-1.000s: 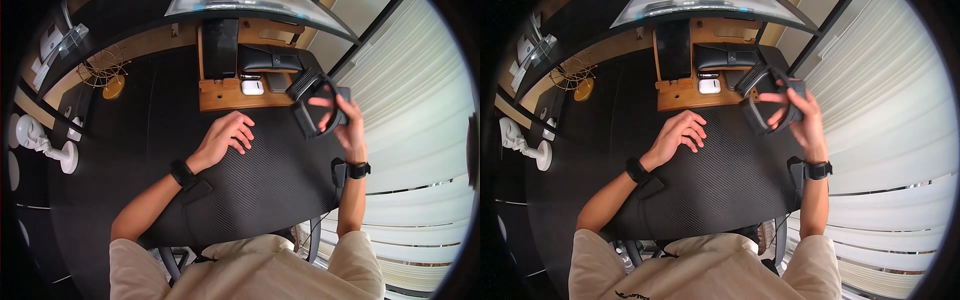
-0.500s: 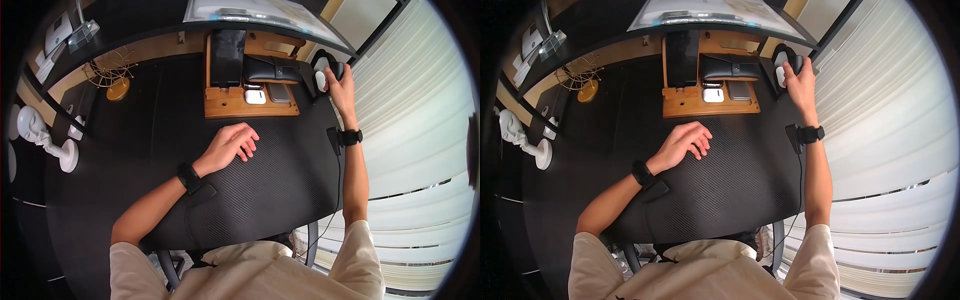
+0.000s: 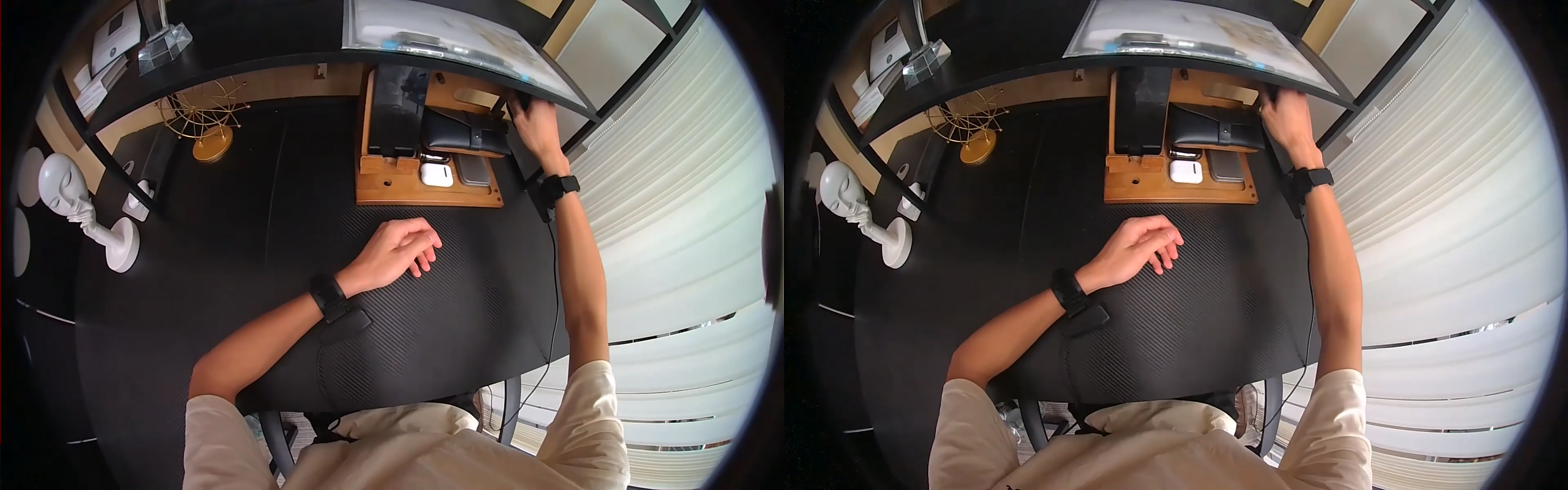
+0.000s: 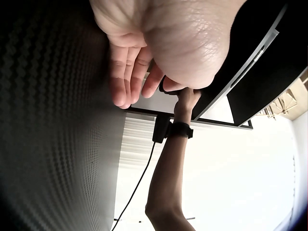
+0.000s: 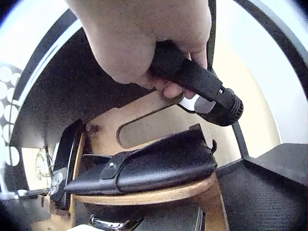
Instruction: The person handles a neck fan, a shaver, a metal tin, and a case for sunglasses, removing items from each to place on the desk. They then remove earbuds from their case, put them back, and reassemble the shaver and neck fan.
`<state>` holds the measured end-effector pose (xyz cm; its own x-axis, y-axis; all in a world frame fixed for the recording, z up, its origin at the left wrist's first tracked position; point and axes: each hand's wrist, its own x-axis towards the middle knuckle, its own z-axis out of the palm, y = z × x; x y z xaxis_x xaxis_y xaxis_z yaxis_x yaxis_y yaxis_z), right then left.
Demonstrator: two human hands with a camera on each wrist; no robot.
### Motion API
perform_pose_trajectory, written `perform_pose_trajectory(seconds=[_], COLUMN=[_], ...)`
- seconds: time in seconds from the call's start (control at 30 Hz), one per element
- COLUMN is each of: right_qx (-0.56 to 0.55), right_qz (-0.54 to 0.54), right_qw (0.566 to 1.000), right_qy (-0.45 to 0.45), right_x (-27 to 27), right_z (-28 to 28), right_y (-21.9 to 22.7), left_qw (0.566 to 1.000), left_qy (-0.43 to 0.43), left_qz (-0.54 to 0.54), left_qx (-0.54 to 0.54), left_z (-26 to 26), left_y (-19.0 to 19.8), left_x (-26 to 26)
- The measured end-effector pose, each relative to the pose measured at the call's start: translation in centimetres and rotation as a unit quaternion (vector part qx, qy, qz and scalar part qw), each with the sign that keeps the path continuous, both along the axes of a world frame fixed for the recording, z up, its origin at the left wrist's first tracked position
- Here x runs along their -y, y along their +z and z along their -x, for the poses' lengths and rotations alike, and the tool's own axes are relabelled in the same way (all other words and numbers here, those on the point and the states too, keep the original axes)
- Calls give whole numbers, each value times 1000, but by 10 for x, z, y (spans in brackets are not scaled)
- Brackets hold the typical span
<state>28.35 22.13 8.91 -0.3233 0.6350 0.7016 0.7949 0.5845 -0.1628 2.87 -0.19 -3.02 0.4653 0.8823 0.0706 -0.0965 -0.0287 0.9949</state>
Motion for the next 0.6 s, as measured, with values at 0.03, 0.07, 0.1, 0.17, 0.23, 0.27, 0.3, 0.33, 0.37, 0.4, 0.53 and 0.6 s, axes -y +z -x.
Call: perform_pose_trajectory(seconds=[0.03, 0.07, 0.1, 0.17, 0.23, 0.27, 0.3, 0.33, 0.37, 0.4, 0.53, 0.6], right_qx=[-1, 19, 41, 40, 39, 47, 55, 55, 48, 41, 21, -4], right_qz=[-1, 9, 21, 26, 29, 23, 16, 17, 46, 75, 98, 84], right_qw=[1000, 1000, 998, 998, 998, 998, 997, 997, 997, 996, 994, 996], right_qy=[2, -19, -38, -40, -43, -45, -48, -50, -43, -36, -53, -36], right_x=[-2, -4, -5, -4, -8, -10, -6, 0, 7, 13, 9, 12], right_z=[2, 5, 7, 8, 5, 2, 4, 4, 2, 2, -6, -8], right_y=[0, -1, -2, -4, -6, -6, -2, 2, 6, 10, 0, -6], left_qw=[1000, 1000, 1000, 1000, 1000, 1000, 1000, 1000, 1000, 1000, 1000, 1000], left_qy=[0, -1, 2, -2, 2, -1, -2, 2, 5, 4, 5, 5], left_qz=[-1, -2, 1, -1, -1, -5, -4, -7, -10, -10, -19, -21], left_qx=[-3, -1, 0, -4, -5, -8, -8, -15, -21, -21, -21, -22], left_z=[0, 0, 0, 0, 0, 0, 0, -1, -1, -1, -1, -1], left_y=[0, 0, 0, 0, 1, 2, 2, 2, 2, 3, 1, 0], left_x=[0, 0, 0, 0, 1, 1, 1, 1, 0, 0, 0, 1])
